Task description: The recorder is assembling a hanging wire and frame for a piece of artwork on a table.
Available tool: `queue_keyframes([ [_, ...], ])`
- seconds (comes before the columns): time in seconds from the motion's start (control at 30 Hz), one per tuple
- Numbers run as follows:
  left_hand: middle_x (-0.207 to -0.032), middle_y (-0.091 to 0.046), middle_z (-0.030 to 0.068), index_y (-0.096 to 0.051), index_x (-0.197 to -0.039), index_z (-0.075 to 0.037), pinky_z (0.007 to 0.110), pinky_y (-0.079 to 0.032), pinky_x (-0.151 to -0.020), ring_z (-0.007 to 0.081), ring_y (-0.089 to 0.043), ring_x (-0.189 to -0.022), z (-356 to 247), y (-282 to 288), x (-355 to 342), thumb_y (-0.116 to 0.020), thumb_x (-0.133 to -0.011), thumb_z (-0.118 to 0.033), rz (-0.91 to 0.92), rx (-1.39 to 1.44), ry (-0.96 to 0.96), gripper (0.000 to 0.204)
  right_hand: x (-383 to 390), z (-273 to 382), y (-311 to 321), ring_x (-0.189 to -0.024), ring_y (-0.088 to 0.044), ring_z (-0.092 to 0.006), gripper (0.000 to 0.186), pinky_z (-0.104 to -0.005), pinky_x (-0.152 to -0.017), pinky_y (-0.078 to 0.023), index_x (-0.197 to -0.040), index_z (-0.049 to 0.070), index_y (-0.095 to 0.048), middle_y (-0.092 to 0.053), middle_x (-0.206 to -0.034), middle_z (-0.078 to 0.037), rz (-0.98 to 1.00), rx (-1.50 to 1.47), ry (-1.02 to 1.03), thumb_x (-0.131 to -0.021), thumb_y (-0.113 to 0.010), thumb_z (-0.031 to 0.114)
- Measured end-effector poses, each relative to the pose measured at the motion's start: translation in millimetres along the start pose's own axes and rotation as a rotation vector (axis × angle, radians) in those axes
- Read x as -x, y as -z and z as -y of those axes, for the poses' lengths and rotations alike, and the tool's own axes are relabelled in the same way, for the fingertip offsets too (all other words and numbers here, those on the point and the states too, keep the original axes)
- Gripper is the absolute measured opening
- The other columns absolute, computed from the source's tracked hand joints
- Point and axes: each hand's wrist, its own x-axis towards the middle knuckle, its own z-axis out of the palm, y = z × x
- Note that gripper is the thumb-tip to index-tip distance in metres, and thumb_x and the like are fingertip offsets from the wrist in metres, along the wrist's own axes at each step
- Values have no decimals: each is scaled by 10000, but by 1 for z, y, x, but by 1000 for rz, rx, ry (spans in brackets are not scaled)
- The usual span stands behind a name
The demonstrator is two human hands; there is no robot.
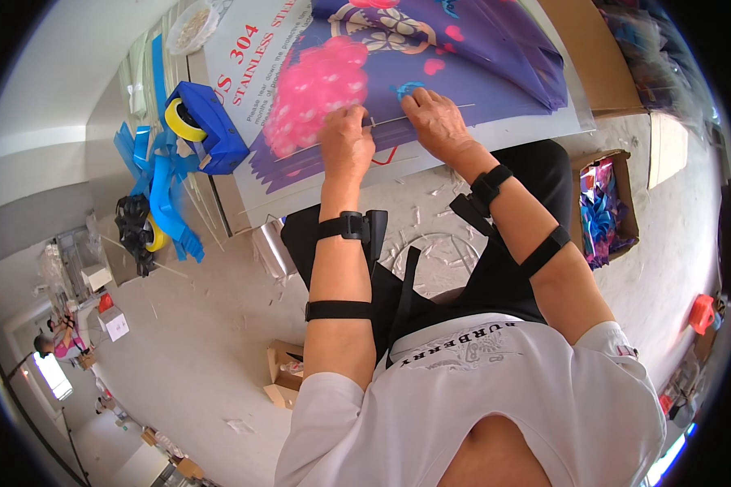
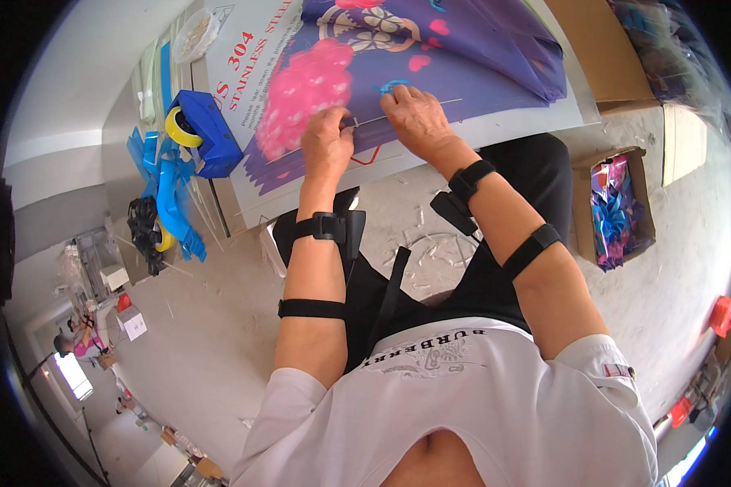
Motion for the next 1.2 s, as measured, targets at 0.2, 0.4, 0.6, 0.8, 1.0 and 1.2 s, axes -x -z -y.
queue_keyframes([
  [0.2, -789, -573, 85, -612, -763, -57, 440, -451, -684, 307, -554, -827, 9, 0, 4, -624, -693, 7, -53, -21, -24, 95, 0, -1, 0, -815, -591, -261, 110, -369, -688, -496, -832, 43, -548, -556, -841, -96, 0, 10, -3, -726, -572, 27],
  [0.4, -806, -569, 81, -601, -744, -57, 445, -445, -677, 304, -545, -840, 9, -1, 5, -603, -709, 17, -42, -69, -10, 82, -1, 0, -1, -809, -592, -255, 101, -365, -679, -494, -831, 44, -547, -555, -836, -93, -14, 19, 8, -732, -567, 31],
  [0.6, -821, -581, 81, -592, -766, -62, 444, -446, -694, 310, -544, -842, 9, -1, 4, -611, -717, 16, -22, -104, -8, 94, -6, -3, 1, -822, -592, -248, 76, -357, -685, -483, -821, 51, -542, -554, -836, -83, 44, 66, 36, -746, -555, 48],
  [0.8, -829, -590, 90, -592, -784, -59, 440, -453, -725, 319, -546, -844, 7, 0, 4, -624, -724, 10, -6, -108, 23, 97, -10, -4, 3, -820, -592, -247, 70, -357, -690, -482, -819, 52, -540, -554, -830, -84, 63, 62, 48, -750, -555, 47],
  [1.0, -825, -590, 91, -588, -779, -58, 437, -453, -727, 320, -549, -848, 6, 2, 3, -631, -723, 7, 5, -116, 35, 96, -12, -5, 4, -819, -597, -250, 74, -357, -683, -486, -827, 48, -545, -560, -829, -90, 96, 64, 67, -754, -554, 48],
  [1.2, -821, -584, 83, -592, -771, -64, 451, -441, -690, 313, -548, -846, 7, 0, 2, -616, -719, 2, 5, -113, 20, 88, -6, -6, 1, -843, -600, -254, 78, -363, -703, -494, -831, 40, -544, -566, -857, -98, 66, 42, 44, -753, -555, 43],
])
